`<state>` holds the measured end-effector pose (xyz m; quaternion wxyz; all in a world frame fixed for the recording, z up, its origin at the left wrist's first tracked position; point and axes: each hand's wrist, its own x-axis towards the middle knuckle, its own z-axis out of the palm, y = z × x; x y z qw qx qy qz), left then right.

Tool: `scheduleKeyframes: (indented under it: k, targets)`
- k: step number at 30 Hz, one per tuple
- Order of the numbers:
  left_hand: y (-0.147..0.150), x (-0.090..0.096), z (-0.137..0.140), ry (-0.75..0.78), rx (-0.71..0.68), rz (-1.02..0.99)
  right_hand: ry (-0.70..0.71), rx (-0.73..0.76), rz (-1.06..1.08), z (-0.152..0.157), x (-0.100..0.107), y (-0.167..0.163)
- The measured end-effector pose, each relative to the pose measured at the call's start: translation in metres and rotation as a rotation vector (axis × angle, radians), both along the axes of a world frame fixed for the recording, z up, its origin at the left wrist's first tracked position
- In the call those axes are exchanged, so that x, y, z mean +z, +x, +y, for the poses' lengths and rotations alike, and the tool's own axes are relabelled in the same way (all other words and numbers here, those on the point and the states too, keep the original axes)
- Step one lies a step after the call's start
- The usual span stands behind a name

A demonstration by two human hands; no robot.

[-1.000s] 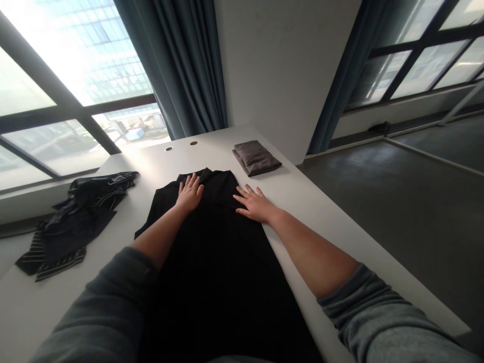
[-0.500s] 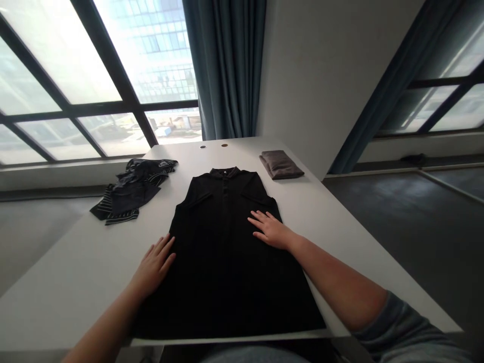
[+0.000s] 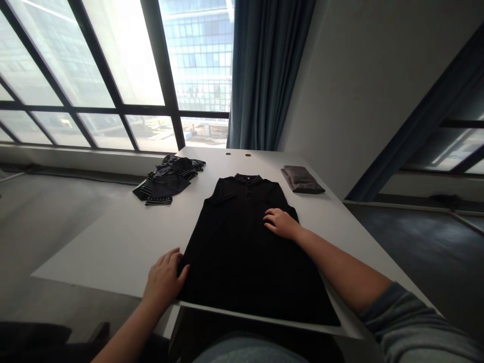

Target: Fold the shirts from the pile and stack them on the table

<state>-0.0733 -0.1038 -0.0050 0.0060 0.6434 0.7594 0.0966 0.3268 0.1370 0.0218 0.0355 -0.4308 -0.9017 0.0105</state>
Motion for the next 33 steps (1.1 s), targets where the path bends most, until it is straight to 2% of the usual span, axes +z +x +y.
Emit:
scheduleKeyframes:
  k: [3, 6, 10, 14, 19, 23, 27, 33]
  targets:
    - [0.004, 0.009, -0.009, -0.045, 0.095, 0.02, 0.055, 0.058, -0.057, 0.019, 0.029, -0.065]
    - [0.005, 0.019, -0.008, -0.127, 0.111, 0.027, 0.069, 0.12, -0.138, 0.041, 0.045, -0.142]
    - [0.007, 0.032, -0.005, -0.222, 0.094, -0.041, 0.085, 0.186, -0.178, 0.069, 0.046, -0.225]
    - [0.009, 0.042, -0.007, -0.315, 0.175, -0.157, 0.067, 0.272, -0.242, 0.091, 0.036, -0.271]
    - [0.007, 0.042, -0.014, -0.328, 0.202, -0.294, 0.029, 0.385, -0.332, 0.109, 0.025, -0.291]
    - [0.006, 0.042, -0.018, -0.367, 0.186, -0.283, 0.047, 0.439, -0.355, 0.114, 0.022, -0.293]
    - [0.009, 0.046, -0.021, -0.394, 0.177, -0.24, 0.078, 0.46, -0.356, 0.119, 0.027, -0.287]
    - [0.016, 0.058, -0.025, -0.346, 0.175, -0.244, 0.118, 0.463, -0.316, 0.13, 0.041, -0.267]
